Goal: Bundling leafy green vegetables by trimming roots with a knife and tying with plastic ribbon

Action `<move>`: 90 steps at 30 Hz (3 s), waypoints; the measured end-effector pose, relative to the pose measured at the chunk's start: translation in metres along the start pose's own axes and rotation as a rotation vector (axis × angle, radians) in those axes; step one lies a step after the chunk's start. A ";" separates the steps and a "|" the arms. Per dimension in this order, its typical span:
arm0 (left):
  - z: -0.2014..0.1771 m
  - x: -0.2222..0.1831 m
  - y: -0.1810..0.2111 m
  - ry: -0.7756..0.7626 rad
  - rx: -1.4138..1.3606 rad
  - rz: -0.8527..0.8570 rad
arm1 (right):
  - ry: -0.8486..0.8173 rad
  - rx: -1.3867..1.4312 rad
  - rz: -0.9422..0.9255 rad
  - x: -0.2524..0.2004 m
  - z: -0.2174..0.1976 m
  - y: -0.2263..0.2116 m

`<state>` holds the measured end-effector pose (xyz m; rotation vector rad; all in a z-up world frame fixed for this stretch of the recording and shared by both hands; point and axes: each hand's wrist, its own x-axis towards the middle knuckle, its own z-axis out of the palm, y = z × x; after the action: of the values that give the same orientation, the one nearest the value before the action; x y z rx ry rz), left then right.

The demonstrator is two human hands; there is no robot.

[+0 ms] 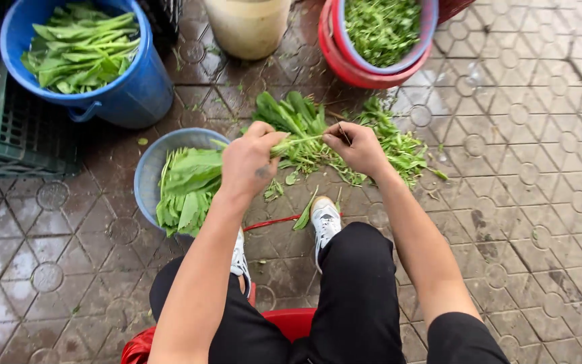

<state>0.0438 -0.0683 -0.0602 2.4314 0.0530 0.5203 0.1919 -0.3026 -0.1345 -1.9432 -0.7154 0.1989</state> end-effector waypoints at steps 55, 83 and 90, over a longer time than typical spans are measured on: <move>0.065 0.010 0.010 0.164 -1.277 -0.423 | -0.038 0.475 -0.041 -0.025 0.017 -0.074; -0.068 0.010 -0.020 0.494 -0.635 -0.484 | 0.037 -0.307 0.355 -0.028 0.117 0.216; -0.016 0.009 -0.007 0.154 -0.245 0.007 | 0.151 -0.003 0.081 -0.026 0.052 0.100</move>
<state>0.0466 -0.0514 -0.0495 2.1513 0.0433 0.6760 0.1879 -0.3087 -0.2503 -1.9687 -0.5384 0.0989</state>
